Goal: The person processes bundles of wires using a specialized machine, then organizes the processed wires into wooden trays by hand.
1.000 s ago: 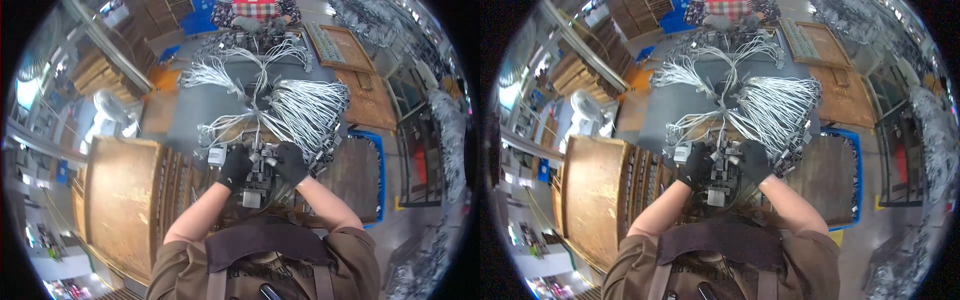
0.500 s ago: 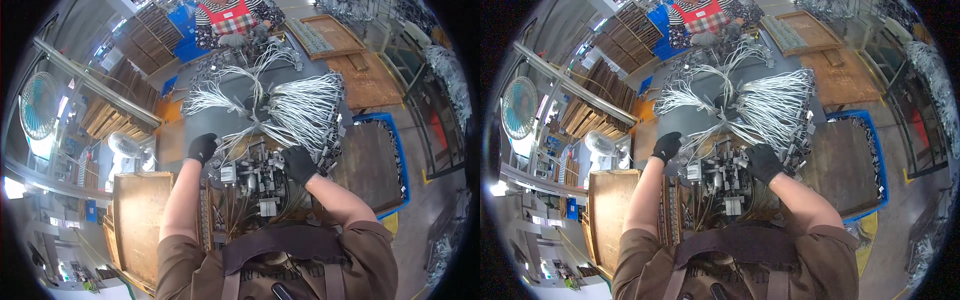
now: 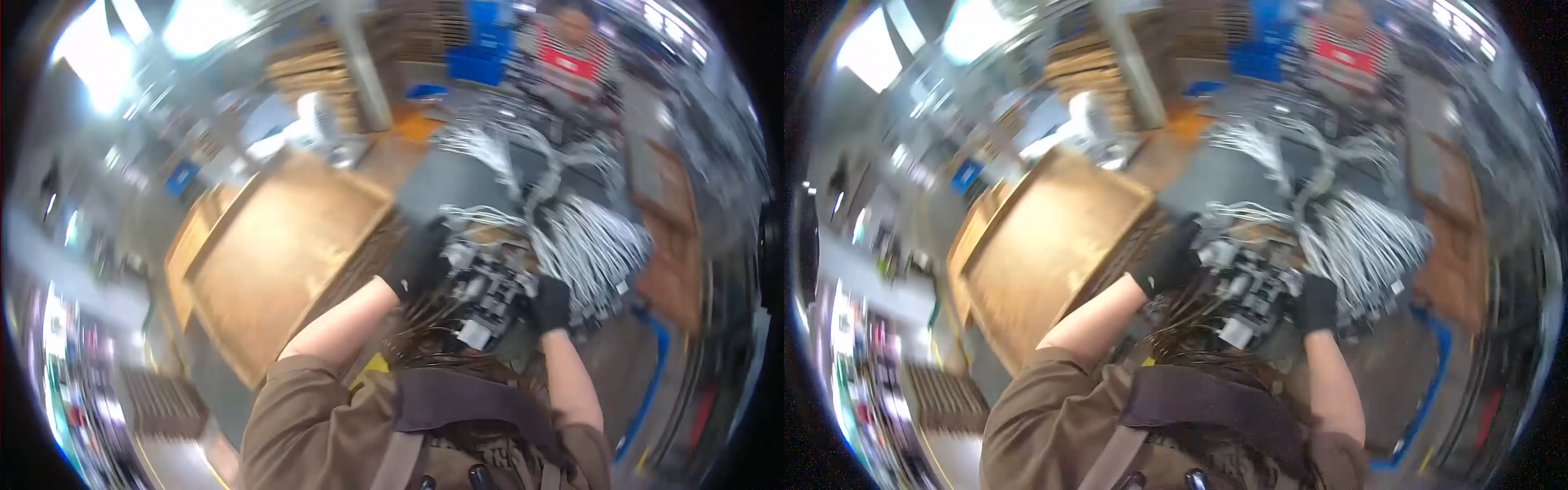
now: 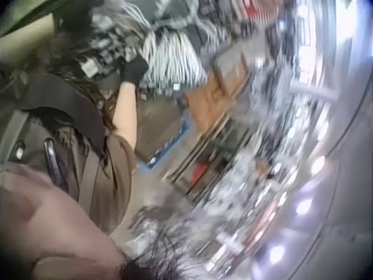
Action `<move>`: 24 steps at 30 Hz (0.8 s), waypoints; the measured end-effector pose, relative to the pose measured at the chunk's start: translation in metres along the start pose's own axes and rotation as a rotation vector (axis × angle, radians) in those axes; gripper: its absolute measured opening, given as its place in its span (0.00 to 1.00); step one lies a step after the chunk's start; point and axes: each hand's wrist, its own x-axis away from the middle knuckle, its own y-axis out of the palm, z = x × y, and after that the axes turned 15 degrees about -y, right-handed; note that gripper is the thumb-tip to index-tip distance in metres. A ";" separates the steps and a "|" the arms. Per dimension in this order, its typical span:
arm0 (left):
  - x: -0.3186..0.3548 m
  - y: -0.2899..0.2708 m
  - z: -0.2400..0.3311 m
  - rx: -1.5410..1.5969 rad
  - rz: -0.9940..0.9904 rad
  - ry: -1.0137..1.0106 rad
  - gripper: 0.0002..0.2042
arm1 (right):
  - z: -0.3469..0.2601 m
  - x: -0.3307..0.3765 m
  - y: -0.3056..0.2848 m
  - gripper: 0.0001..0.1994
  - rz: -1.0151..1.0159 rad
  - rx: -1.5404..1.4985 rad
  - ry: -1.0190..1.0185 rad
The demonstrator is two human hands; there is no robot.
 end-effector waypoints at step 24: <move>0.290 -0.145 -0.301 1.511 0.675 -0.874 0.17 | 0.016 0.010 0.015 0.20 -0.041 0.033 -0.042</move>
